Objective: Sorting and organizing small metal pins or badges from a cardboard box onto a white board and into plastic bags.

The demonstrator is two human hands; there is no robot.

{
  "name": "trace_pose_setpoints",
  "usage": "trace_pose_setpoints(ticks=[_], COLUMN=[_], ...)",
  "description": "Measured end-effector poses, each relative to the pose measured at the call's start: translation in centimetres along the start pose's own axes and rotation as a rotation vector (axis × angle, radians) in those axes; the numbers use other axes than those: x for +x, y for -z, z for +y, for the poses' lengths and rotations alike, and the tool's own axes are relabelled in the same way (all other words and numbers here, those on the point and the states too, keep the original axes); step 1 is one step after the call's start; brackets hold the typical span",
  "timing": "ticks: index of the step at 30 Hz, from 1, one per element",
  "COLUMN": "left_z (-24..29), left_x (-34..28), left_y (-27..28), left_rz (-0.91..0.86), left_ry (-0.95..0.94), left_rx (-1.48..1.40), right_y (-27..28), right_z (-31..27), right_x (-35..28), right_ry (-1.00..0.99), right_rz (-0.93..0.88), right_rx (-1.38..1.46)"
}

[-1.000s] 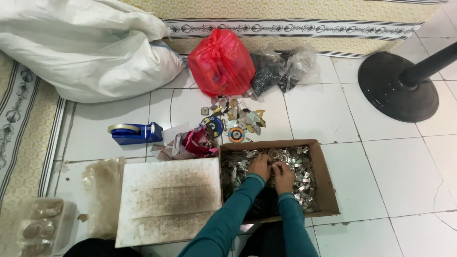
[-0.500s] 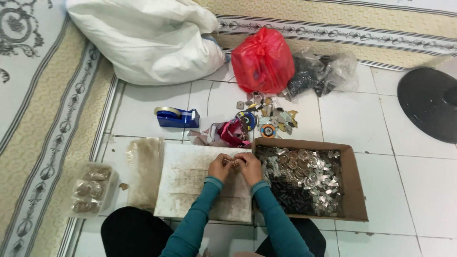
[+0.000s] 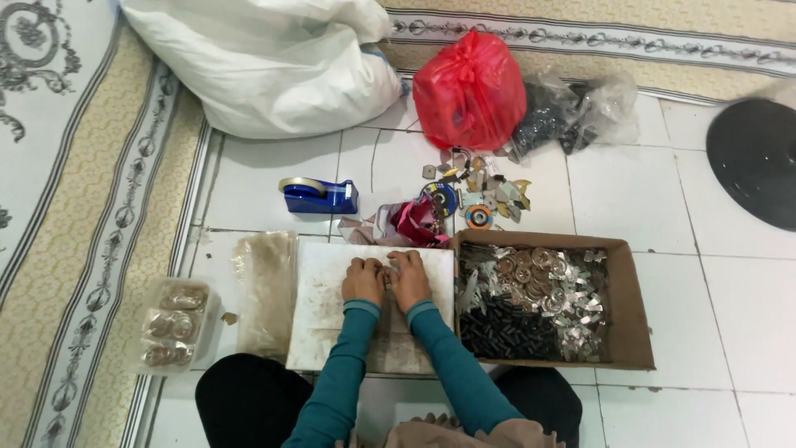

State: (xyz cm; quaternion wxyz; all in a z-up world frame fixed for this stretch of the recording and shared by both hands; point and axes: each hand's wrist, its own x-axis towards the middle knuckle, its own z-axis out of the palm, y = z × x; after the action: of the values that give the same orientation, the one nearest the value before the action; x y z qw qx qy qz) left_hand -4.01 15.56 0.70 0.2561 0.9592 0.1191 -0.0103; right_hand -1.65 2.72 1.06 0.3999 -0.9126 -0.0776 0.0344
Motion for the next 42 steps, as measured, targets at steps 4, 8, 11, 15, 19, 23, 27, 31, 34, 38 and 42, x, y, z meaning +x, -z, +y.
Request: trace_pose_setpoints(ticks=[4,8,11,15,19,23,27,31,34,38,42], left_z=[1.0,6.8,12.9,20.7,23.1,24.8,24.5,24.3,23.8,24.3,23.4], left_x=[0.3,1.0,1.4,0.7,1.2,0.9,1.0,0.9,1.2,1.8,2.1], left_y=[-1.9,-3.6,-6.6,-11.9,-22.0,-24.0,-25.7,-25.4,-26.5,-23.7,-22.4], left_rz=[0.047,0.128,0.065,-0.174,-0.257,-0.175,-0.007,0.035,-0.114,-0.344,-0.506], left_ry=[-0.063,-0.254,-0.450,-0.704,-0.737,-0.782,-0.832,-0.884,-0.806,-0.491,-0.266], left_rx=[0.034,-0.162,-0.291,-0.205,0.015,0.279,0.408,0.372,0.250,-0.144,-0.535], right_y=[1.5,7.3,11.8,14.4,15.9,15.7,15.7,15.2,14.7,16.1,17.6], right_z=[0.8,3.3,9.6,22.6,29.0,31.8,31.0,31.3,31.2,28.4,24.4], right_x=[-0.5,-0.4,-0.7,-1.5,-3.2,-5.1,-5.7,-5.2,-5.1,-4.8,-4.9], right_ry=[0.016,0.041,-0.047,-0.282,-0.544,-0.551,-0.554,-0.586,-0.509,-0.405,-0.441], right_rz=[0.060,0.335,0.458,0.456,0.336,0.322,0.292,0.224,0.339,0.537,0.556], right_rx=[0.074,0.138,0.129,-0.109,-0.179,-0.251,-0.268,-0.306,-0.251,0.044,0.366])
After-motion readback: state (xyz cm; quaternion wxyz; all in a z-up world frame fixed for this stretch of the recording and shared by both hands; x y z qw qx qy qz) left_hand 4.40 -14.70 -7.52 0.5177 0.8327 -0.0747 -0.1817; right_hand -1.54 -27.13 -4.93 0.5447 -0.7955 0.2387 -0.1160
